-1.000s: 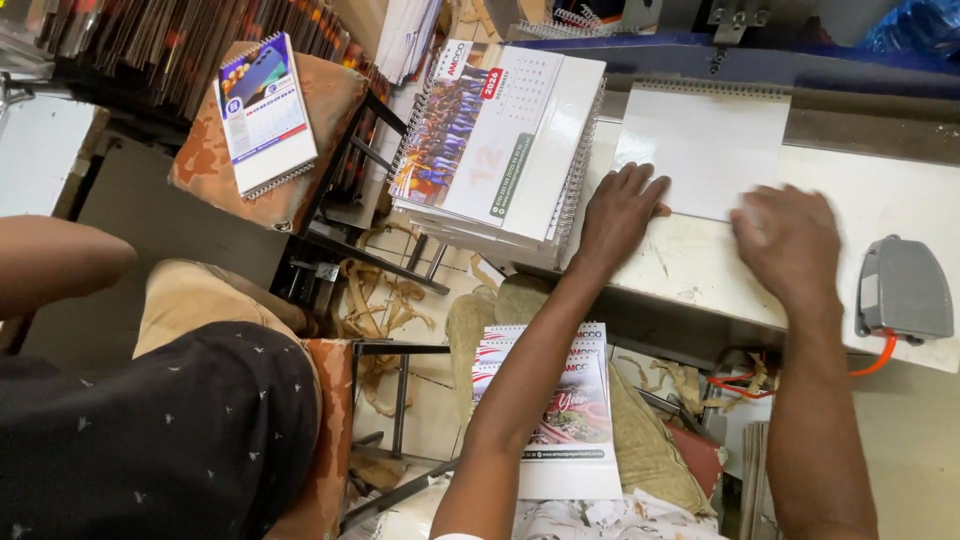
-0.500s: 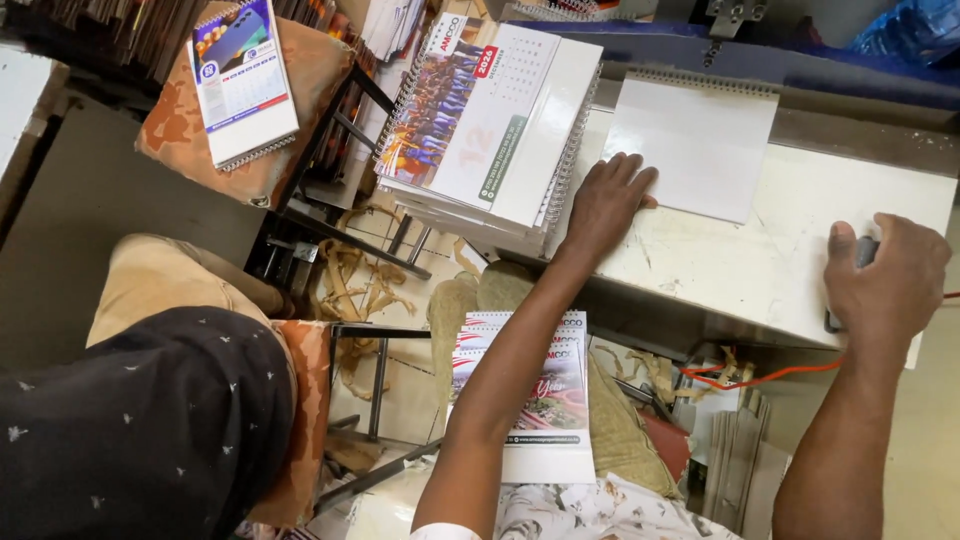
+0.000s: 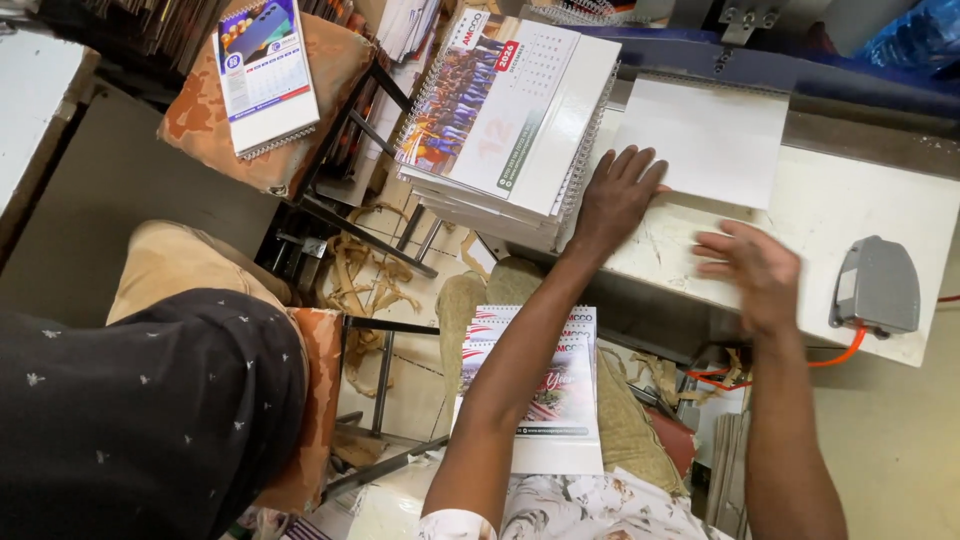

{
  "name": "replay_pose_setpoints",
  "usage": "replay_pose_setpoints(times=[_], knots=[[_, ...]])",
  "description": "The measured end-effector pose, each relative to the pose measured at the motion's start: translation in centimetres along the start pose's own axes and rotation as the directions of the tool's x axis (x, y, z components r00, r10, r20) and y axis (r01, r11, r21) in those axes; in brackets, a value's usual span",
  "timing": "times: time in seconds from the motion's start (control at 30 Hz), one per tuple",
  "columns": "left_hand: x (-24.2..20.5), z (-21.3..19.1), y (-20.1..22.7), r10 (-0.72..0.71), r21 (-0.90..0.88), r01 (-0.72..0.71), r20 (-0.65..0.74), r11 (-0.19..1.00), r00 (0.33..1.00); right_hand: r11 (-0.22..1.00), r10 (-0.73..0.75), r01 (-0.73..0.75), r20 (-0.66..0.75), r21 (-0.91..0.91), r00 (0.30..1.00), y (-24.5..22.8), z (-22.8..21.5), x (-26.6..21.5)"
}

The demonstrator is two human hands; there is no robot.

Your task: The person assembles spiral-bound calendars by hand at a low workstation. They repeatedly pick up a calendar cover, place it on a stack of loose pages, and press the spiral binding to secure the cover to the pages before stacking the finished item.

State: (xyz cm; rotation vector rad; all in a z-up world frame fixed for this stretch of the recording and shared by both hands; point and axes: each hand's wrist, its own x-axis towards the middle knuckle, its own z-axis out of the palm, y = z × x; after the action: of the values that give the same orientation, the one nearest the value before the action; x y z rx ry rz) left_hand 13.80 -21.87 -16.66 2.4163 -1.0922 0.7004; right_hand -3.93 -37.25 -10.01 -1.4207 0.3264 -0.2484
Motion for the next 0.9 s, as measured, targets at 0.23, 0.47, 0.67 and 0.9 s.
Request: replay_pose_setpoints(times=[0.23, 0.47, 0.67, 0.9], knots=[[-2.1, -0.4, 1.4, 0.026, 0.013, -0.023, -0.317, 1.000, 0.948, 0.592, 0.338, -0.272, 0.073, 0.758, 0.938, 4.8, 3.6, 9.5], [-10.0, -13.1, 4.1, -0.303, -0.710, 0.268, 0.080, 0.652, 0.950, 0.854, 0.232, -0.065, -0.266, 0.515, 0.936, 2.4, 2.0, 1.9], [-10.3, -17.7, 5.1, -0.242, -0.756, 0.473, 0.407, 0.452, 0.881, 0.810, -0.168, 0.248, -0.195, 0.531, 0.966, -3.1, 0.5, -6.0], [-11.2, -20.2, 4.4, -0.205, -0.845, 0.479, 0.526, -0.240, 0.825, 0.865, -0.297, 0.209, 0.129, 0.456, 0.946, -0.4, 1.9, -10.4]])
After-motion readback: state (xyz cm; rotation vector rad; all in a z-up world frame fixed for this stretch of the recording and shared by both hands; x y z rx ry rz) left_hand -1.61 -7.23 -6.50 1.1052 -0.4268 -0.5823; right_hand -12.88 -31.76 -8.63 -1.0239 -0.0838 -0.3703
